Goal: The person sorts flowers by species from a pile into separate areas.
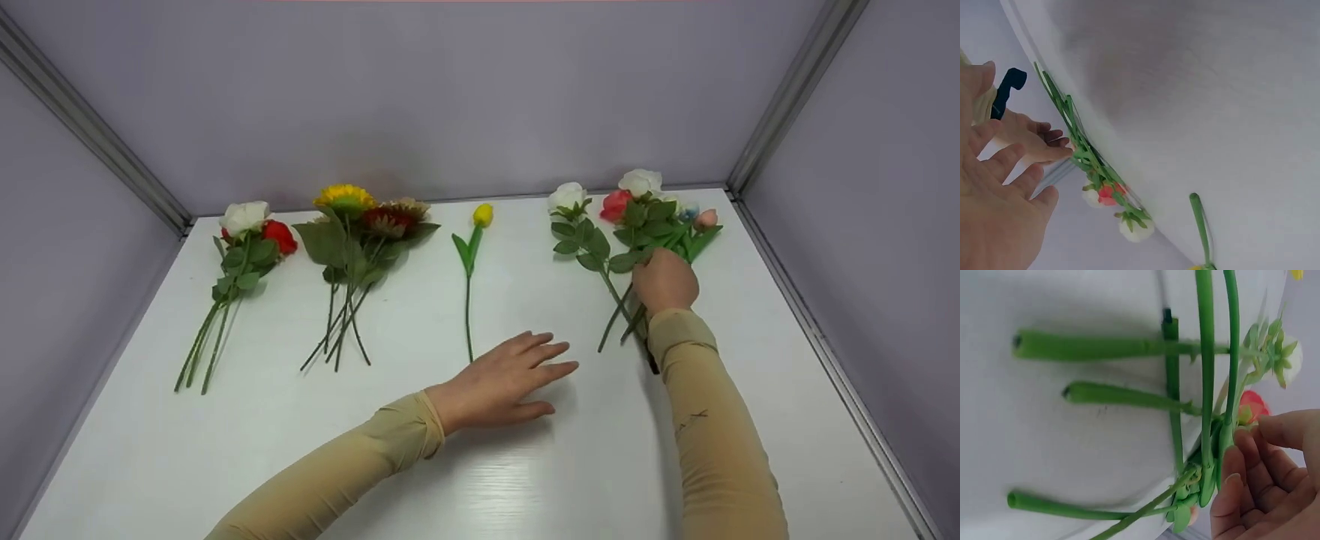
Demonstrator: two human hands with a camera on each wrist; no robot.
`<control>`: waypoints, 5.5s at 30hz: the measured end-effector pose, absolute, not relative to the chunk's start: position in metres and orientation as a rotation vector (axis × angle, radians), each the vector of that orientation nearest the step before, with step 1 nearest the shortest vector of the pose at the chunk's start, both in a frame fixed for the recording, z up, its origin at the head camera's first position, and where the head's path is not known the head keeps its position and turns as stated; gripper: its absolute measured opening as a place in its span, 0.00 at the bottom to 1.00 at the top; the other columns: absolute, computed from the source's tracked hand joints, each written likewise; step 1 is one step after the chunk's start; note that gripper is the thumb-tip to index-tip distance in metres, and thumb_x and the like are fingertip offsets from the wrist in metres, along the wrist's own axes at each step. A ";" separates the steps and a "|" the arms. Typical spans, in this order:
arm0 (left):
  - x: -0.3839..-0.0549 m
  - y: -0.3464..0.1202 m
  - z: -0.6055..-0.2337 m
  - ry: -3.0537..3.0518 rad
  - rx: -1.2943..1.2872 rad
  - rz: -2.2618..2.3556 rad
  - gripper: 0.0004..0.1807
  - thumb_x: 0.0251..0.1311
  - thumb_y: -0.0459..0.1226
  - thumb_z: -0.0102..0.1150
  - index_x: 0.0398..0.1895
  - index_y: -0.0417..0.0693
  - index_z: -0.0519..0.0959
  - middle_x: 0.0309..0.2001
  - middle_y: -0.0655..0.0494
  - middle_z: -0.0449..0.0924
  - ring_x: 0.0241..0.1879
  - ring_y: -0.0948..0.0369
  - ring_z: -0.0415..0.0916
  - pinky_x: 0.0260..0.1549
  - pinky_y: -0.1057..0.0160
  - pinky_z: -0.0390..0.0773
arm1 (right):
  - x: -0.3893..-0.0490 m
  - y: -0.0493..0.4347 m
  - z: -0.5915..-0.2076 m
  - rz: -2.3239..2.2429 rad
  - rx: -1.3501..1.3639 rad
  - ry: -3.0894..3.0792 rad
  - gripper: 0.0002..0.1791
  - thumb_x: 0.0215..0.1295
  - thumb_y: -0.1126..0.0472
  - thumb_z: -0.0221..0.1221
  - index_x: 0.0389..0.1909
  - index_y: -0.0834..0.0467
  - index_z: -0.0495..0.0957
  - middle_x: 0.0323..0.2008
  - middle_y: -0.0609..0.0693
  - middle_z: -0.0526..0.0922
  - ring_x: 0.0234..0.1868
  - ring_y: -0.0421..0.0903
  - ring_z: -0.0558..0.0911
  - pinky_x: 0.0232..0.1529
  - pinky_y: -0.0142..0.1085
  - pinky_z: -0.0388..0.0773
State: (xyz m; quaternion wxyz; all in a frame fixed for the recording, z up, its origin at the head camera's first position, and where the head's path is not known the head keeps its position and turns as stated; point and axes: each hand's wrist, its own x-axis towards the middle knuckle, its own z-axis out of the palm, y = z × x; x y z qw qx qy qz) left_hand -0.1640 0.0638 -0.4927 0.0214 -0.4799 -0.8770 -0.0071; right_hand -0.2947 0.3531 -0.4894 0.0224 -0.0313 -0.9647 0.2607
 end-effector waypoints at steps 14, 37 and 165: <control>-0.150 0.079 -0.501 -2.693 -1.574 0.139 0.37 0.71 0.62 0.53 0.80 0.67 0.59 0.78 0.59 0.57 0.78 0.57 0.50 0.75 0.55 0.52 | -0.301 0.357 -0.496 0.937 -0.293 -3.065 0.33 0.72 0.44 0.53 0.49 0.77 0.78 0.45 0.75 0.80 0.40 0.64 0.79 0.41 0.55 0.76; -0.154 0.076 -0.506 -2.689 -1.571 0.022 0.40 0.71 0.60 0.55 0.81 0.61 0.57 0.78 0.59 0.59 0.77 0.57 0.52 0.75 0.55 0.53 | -0.302 0.370 -0.504 1.056 -0.433 -2.938 0.24 0.69 0.46 0.55 0.34 0.67 0.79 0.33 0.63 0.81 0.34 0.56 0.77 0.34 0.45 0.75; -0.225 -0.028 -0.516 -2.947 -0.003 -1.428 0.13 0.68 0.40 0.67 0.50 0.42 0.84 0.43 0.53 0.83 0.42 0.59 0.79 0.43 0.59 0.80 | -0.258 0.196 -0.504 0.933 0.570 -2.861 0.24 0.79 0.51 0.55 0.64 0.65 0.76 0.63 0.63 0.75 0.71 0.63 0.65 0.72 0.57 0.59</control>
